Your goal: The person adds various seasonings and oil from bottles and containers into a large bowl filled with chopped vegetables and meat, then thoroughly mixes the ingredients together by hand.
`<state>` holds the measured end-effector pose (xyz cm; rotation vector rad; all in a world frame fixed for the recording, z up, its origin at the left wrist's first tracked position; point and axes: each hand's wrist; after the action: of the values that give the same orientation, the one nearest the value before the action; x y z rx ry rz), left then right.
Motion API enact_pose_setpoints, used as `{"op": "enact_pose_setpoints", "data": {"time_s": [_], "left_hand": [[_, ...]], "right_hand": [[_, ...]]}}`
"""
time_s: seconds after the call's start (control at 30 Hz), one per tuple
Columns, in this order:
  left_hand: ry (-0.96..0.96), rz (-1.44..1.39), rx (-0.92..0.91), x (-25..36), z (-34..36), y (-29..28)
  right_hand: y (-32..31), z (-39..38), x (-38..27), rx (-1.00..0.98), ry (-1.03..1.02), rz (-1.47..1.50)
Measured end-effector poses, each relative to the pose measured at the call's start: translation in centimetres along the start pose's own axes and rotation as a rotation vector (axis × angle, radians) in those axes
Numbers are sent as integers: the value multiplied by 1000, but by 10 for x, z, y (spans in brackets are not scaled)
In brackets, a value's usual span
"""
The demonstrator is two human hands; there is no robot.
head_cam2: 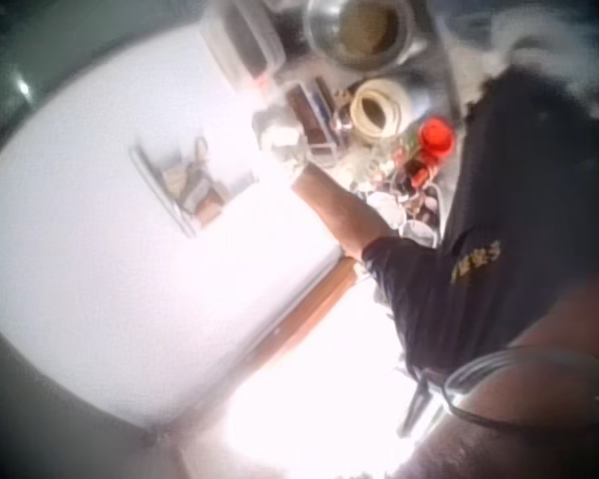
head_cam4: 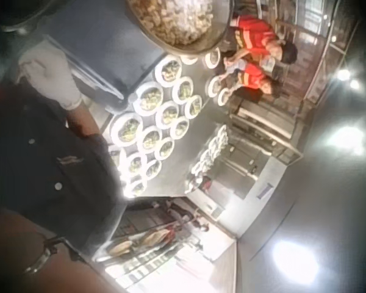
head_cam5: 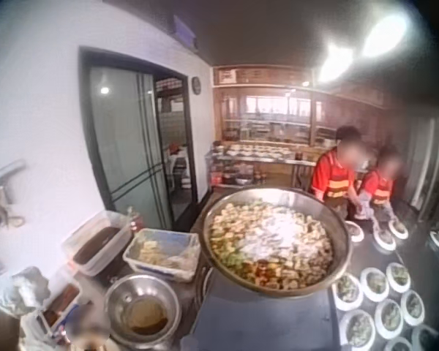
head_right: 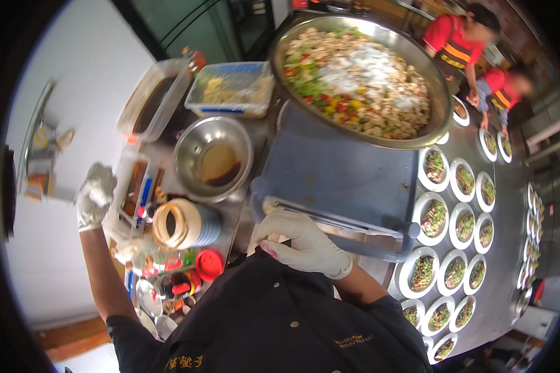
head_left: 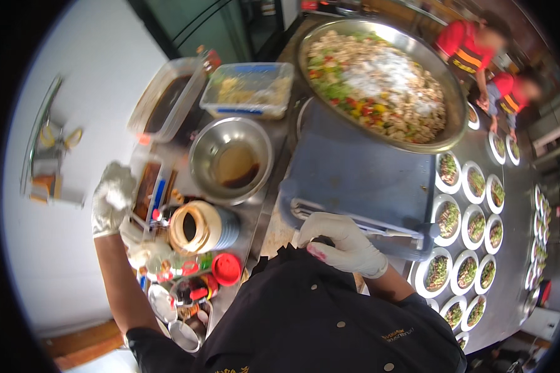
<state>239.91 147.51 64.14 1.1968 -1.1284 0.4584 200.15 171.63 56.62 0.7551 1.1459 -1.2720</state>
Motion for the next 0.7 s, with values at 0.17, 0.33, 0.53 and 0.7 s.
{"op": "enact_pose_setpoints", "data": {"time_s": [0.17,0.33,0.53,0.7], "left_hand": [[35,180,-240,-46,183,196],[93,868,-492,-130,290,360],[327,1296,-589,-179,350,480],[490,1449,-521,-199,392,511]], "right_hand": [[-86,-58,-6,326,105,-13],[-123,-107,4,547,113,61],[-145,-138,15,714,149,168],[-153,-145,26,767,124,164]]}}
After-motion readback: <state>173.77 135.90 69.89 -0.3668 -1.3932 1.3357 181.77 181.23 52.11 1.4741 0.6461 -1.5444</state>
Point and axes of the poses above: each hand's wrist, its own z-axis towards the middle knuckle, its own y-axis out of the palm, x = y × z, and after that the axes turned 4 degrees about -z, right-handed
